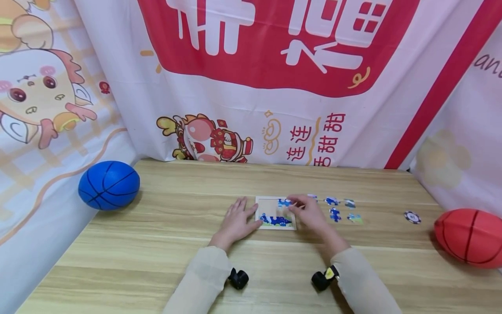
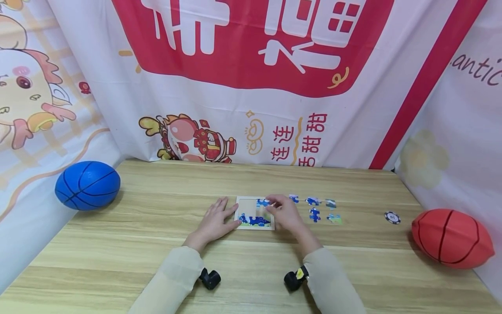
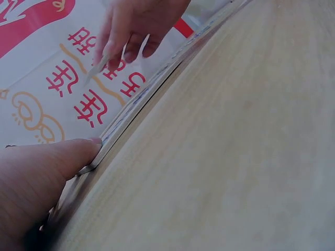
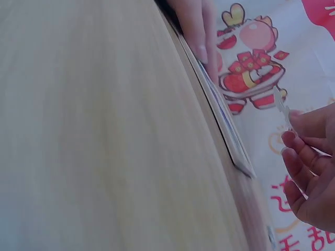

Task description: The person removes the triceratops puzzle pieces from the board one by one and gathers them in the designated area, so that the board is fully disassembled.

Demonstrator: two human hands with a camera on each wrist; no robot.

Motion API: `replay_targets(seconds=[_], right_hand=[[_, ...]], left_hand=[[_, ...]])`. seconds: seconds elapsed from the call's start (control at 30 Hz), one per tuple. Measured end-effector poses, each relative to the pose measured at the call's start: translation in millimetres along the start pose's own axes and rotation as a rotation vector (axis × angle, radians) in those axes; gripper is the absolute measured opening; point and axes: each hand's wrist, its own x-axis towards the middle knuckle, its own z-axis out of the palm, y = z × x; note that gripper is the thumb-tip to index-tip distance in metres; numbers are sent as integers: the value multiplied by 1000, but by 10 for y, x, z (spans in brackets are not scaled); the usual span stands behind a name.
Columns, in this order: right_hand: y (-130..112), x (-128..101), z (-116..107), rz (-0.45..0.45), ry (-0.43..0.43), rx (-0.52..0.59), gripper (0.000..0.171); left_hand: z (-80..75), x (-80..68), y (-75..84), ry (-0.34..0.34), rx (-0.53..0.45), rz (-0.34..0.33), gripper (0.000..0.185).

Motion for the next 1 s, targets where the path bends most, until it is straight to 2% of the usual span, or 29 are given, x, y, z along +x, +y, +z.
replay_targets(seconds=[0.3, 0.47, 0.67, 1.0], right_hand=[[243, -124, -457, -45, 120, -24, 27], [347, -202, -620, -26, 178, -33, 26], [425, -258, -711, -14, 153, -58, 28], [624, -267, -659, -54, 113, -131, 27]], left_hand=[[3, 16, -21, 7, 6, 3, 60], [11, 9, -26, 8, 1, -2, 60], [15, 8, -26, 12, -1, 1, 60], [10, -9, 0, 8, -9, -6, 61]])
